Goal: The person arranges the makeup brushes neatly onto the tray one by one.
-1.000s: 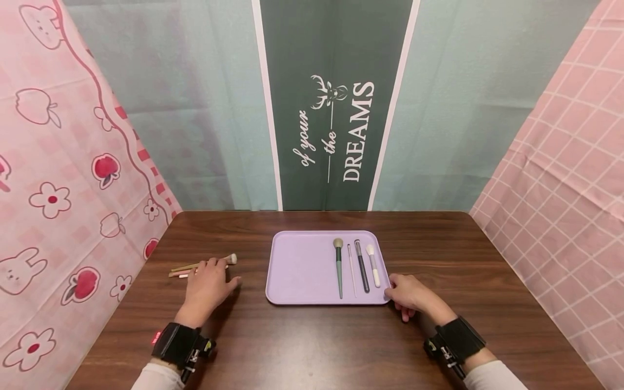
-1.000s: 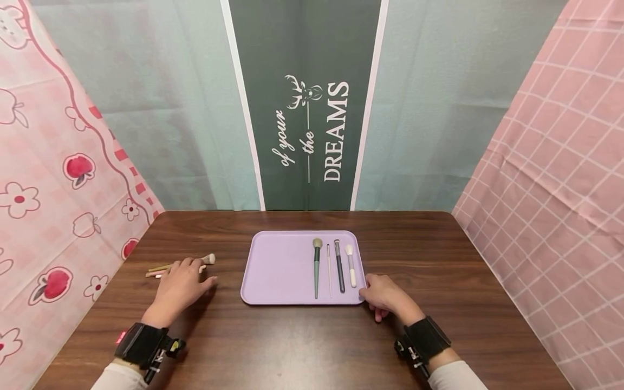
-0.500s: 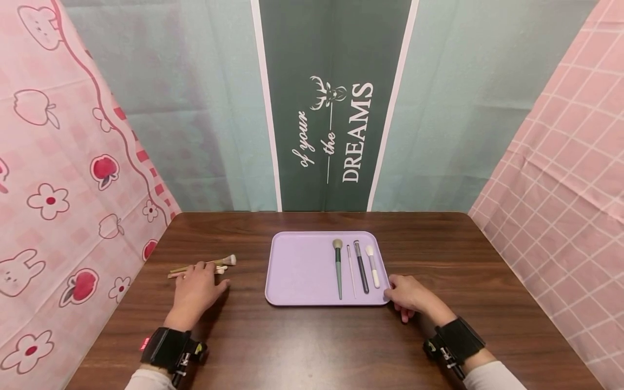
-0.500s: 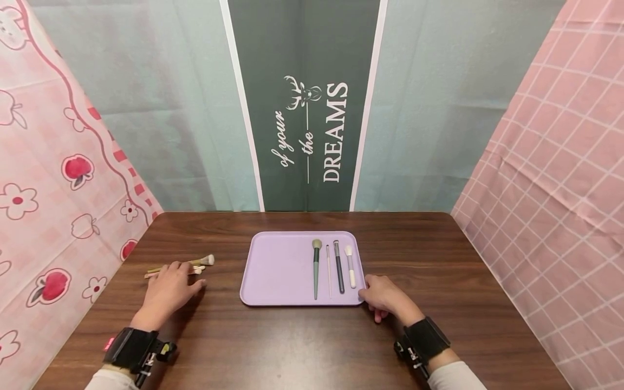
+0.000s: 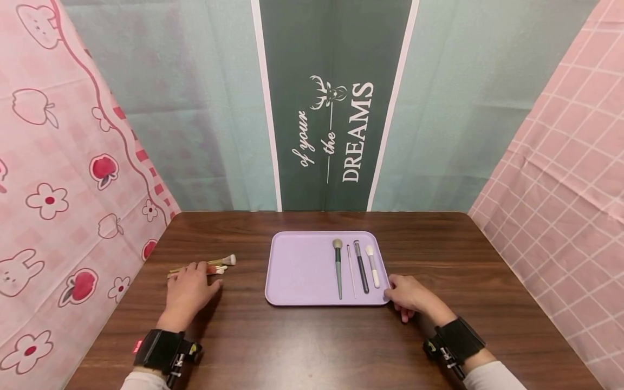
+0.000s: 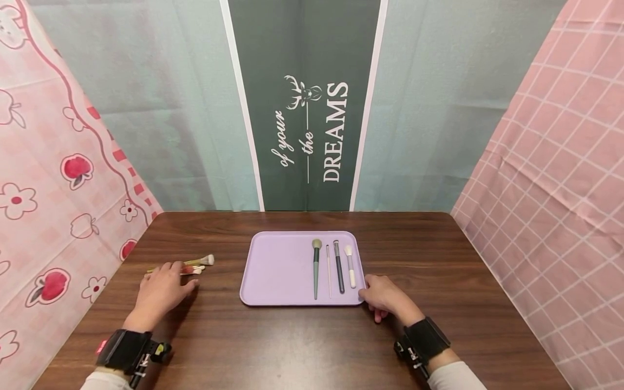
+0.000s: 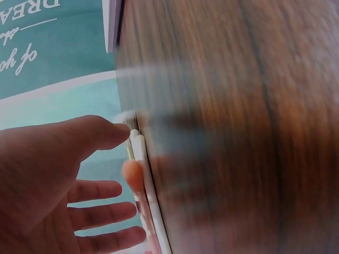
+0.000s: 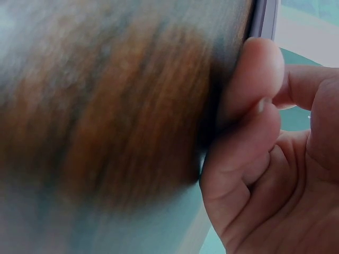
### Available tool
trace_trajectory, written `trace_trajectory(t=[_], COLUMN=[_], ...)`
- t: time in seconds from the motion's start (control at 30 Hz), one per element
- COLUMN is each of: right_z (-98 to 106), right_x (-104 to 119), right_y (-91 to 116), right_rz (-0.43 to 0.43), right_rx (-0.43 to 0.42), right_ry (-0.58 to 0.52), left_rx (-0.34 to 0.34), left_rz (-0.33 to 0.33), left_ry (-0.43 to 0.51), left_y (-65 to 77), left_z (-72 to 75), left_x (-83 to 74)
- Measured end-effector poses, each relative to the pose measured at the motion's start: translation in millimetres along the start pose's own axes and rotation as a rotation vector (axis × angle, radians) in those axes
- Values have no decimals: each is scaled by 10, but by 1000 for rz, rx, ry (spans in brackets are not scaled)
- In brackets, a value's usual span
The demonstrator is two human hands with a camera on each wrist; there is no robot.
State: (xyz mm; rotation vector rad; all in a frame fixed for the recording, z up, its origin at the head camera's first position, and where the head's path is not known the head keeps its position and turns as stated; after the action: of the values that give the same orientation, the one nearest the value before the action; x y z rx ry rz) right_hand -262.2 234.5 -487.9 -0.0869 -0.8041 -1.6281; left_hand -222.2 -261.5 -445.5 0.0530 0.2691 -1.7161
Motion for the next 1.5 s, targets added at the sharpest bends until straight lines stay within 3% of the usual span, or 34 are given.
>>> trace_trajectory(t=[0.33, 0.6, 1.17, 1.5], right_z=[-2, -3, -4, 1], right_x=[2, -5, -10, -1], right_y=[-16, -5, -26, -6], right_rz=[5, 3, -4, -6], right_rx=[5, -4, 4, 5], right_ry=[6, 3, 3, -8], left_rx=[-15, -99, -48, -110], left_rz=[21, -23, -78, -119], left_ry=[-15, -56, -83, -80], left_y=[11, 26, -12, -19], left_z=[26, 55, 36, 66], left_x=[119, 151, 212, 201])
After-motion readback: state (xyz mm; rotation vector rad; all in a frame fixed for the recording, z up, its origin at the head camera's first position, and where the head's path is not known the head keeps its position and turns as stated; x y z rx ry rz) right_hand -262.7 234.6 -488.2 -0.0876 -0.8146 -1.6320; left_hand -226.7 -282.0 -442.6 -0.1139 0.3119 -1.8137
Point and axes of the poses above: each hand's wrist, its own y-axis away from the middle knuckle, its own z-axis out of the back of the hand, x = y × z, the point moved 7 cm from there along -y, towards the middle knuckle, and after that the axes turned 14 degrees about -z, right-handed, at the moved point
